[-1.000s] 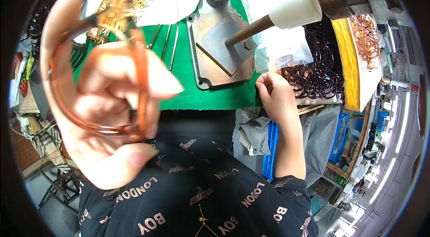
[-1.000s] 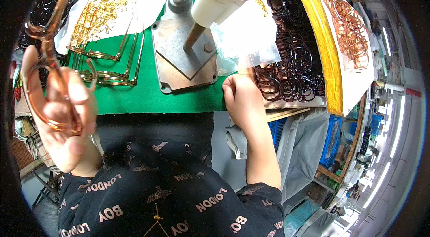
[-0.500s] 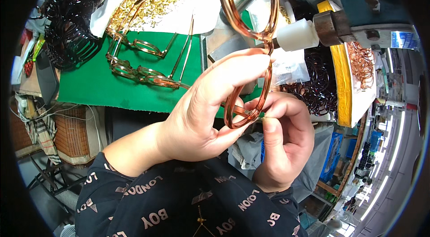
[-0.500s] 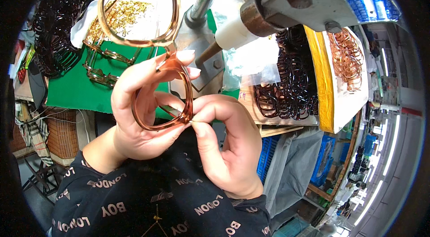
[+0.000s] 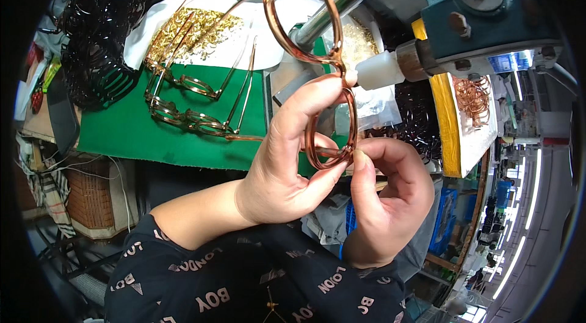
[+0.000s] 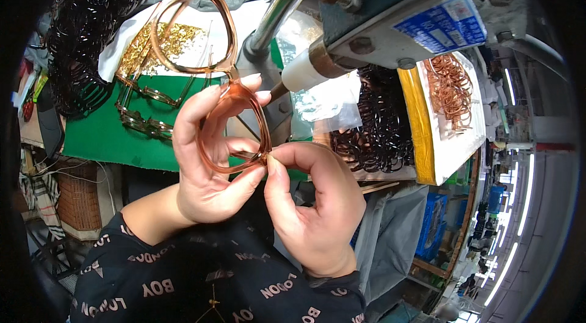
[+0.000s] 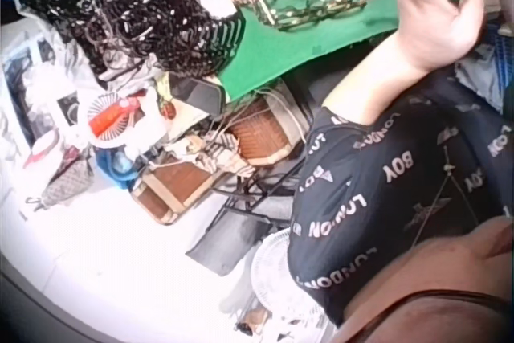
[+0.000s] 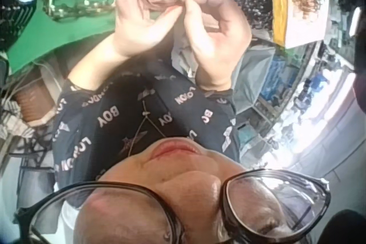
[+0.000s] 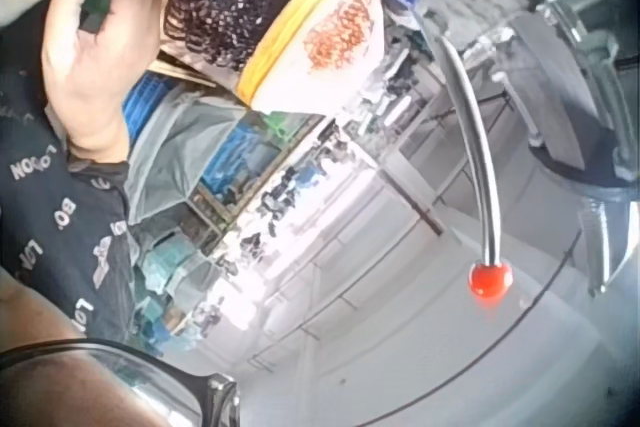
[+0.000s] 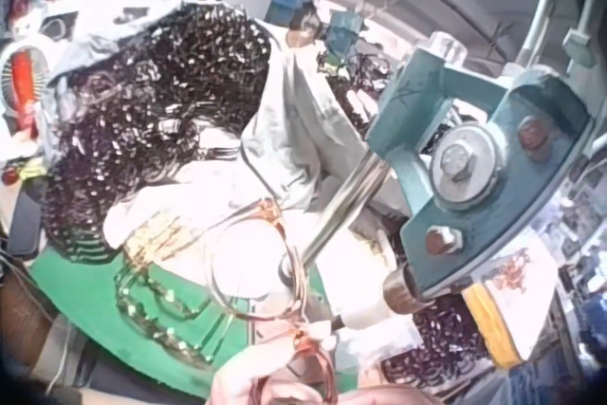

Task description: The person repeatedly picks up copper-colored eyeglass frames and uses a small handheld tool to press or adjust the bridge area. They handle multiple frames one at a time, placing each back on the green work surface after adjustment. The workspace contains loose metal parts and other frames.

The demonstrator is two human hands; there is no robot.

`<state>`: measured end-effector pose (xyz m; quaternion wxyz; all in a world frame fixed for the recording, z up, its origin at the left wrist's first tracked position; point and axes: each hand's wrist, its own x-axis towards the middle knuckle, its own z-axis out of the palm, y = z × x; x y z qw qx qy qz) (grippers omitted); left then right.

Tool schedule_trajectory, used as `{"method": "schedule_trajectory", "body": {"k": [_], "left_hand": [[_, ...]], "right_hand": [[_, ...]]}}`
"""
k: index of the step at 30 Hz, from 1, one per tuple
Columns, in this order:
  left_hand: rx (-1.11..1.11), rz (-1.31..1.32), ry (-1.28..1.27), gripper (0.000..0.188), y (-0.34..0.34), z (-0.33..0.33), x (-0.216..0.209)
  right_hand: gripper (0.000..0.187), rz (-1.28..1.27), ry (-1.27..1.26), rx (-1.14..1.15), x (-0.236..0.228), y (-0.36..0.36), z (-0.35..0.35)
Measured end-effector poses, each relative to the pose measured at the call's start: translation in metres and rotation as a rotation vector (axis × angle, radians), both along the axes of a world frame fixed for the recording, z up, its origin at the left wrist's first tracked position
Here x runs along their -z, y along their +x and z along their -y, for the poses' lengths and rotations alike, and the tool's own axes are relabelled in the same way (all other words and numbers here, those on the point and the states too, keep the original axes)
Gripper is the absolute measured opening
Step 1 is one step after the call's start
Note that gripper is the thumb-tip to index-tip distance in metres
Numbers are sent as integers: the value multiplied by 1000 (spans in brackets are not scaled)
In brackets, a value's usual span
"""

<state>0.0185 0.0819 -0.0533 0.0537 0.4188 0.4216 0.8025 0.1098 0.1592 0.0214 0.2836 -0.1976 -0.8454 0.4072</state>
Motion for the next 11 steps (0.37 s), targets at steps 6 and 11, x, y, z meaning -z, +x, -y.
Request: {"method": "schedule_trajectory", "body": {"k": [6, 11], "left_hand": [[-65, -3, 61, 85, 4, -10, -1], [-188, -36, 193, 81, 5, -22, 2]], "right_hand": [[11, -90, -171, 49, 6, -2, 1], [13, -174, -284, 40, 14, -5, 2]]}}
